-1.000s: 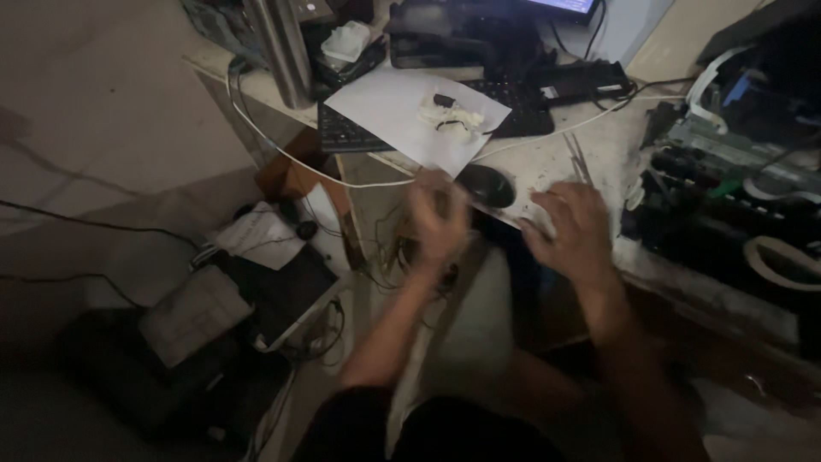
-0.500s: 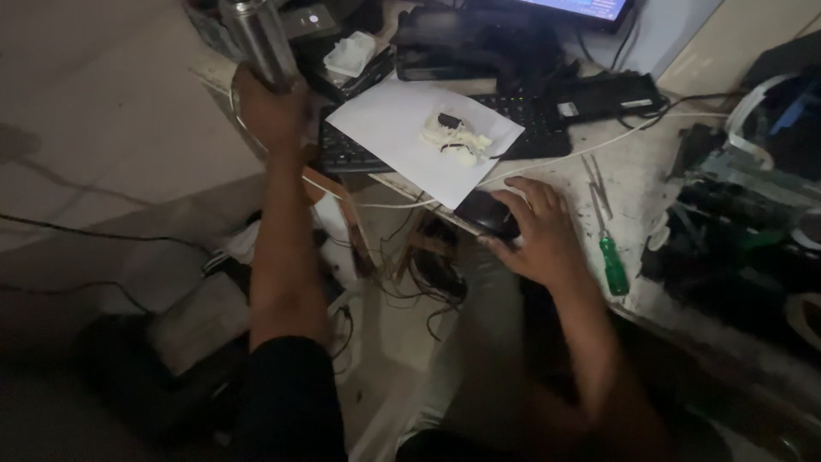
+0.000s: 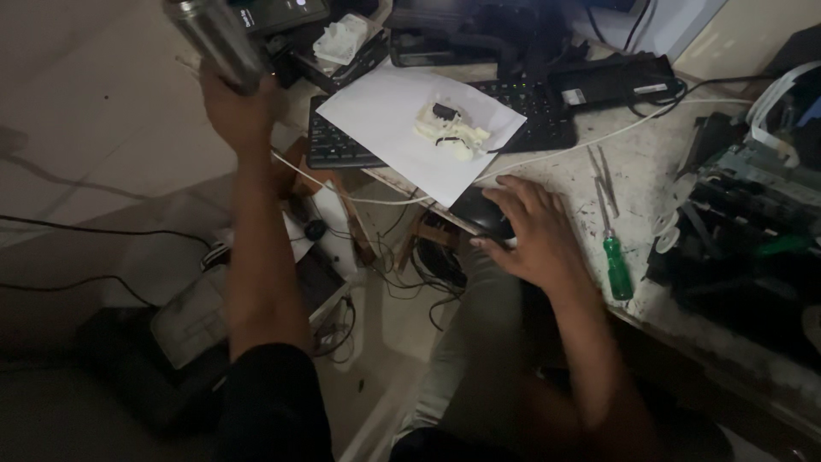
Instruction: The person works on the internal components of a printer, connecting ribbon cables and adjusting parts with a screwdriver. They briefly answer a phone call before returning to the repair and closing the printer cover.
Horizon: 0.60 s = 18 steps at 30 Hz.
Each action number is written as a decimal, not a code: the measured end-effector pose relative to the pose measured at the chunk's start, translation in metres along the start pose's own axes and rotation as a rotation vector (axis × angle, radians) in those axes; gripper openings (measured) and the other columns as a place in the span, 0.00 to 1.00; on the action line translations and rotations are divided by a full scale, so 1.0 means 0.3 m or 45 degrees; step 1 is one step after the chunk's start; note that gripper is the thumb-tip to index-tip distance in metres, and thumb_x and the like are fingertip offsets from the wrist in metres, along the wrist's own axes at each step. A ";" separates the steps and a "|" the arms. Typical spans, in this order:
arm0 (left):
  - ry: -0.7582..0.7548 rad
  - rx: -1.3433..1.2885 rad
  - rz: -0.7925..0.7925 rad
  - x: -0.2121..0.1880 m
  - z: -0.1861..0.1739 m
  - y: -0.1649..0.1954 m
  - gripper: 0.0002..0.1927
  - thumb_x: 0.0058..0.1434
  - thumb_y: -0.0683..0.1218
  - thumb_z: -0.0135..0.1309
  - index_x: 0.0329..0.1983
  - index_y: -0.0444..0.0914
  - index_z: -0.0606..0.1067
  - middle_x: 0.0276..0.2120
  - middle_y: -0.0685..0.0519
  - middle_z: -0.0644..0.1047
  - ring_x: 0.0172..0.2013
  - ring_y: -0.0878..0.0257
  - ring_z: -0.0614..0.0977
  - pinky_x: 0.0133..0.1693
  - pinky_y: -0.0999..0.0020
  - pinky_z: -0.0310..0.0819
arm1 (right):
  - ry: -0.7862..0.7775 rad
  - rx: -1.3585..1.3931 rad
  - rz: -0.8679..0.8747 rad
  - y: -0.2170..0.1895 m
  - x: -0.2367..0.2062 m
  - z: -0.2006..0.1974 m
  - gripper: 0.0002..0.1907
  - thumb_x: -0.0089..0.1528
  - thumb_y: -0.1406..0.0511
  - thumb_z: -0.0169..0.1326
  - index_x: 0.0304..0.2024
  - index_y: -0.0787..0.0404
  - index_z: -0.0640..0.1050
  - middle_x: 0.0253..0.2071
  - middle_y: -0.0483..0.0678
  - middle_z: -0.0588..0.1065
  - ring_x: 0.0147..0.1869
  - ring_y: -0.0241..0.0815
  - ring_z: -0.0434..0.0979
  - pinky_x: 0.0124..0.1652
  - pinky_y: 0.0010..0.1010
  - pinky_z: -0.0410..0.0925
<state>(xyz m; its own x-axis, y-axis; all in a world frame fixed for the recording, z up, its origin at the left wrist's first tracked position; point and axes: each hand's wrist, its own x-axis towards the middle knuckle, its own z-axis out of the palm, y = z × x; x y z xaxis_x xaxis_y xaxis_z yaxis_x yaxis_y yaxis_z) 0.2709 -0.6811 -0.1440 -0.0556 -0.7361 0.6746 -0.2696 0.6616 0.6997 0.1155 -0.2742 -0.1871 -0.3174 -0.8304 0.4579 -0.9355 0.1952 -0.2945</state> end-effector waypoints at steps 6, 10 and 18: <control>-0.035 0.062 0.367 -0.023 0.028 0.069 0.36 0.57 0.52 0.74 0.62 0.33 0.70 0.49 0.36 0.78 0.49 0.38 0.80 0.51 0.49 0.74 | -0.003 -0.022 -0.017 -0.013 0.005 -0.002 0.37 0.54 0.51 0.66 0.63 0.55 0.72 0.66 0.55 0.68 0.69 0.58 0.66 0.62 0.54 0.60; 0.001 0.027 0.334 -0.023 0.027 0.071 0.28 0.61 0.53 0.68 0.55 0.31 0.72 0.46 0.37 0.79 0.47 0.40 0.81 0.49 0.50 0.75 | -0.016 -0.025 -0.082 -0.019 0.000 -0.016 0.34 0.58 0.53 0.64 0.65 0.52 0.71 0.67 0.56 0.67 0.69 0.60 0.66 0.62 0.54 0.60; -0.067 -0.819 -0.356 0.151 0.026 0.092 0.30 0.72 0.60 0.39 0.41 0.30 0.79 0.33 0.48 0.82 0.31 0.60 0.81 0.33 0.64 0.75 | -0.095 -0.004 -0.135 -0.012 -0.002 -0.009 0.29 0.61 0.63 0.60 0.65 0.45 0.72 0.68 0.56 0.66 0.67 0.59 0.68 0.61 0.50 0.66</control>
<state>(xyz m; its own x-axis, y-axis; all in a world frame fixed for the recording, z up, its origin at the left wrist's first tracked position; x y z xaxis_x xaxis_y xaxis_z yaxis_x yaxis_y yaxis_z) 0.2534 -0.6974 -0.0958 -0.1181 -0.8862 0.4481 0.3404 0.3878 0.8566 0.1185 -0.2731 -0.1841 -0.2047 -0.8829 0.4226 -0.9636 0.1060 -0.2453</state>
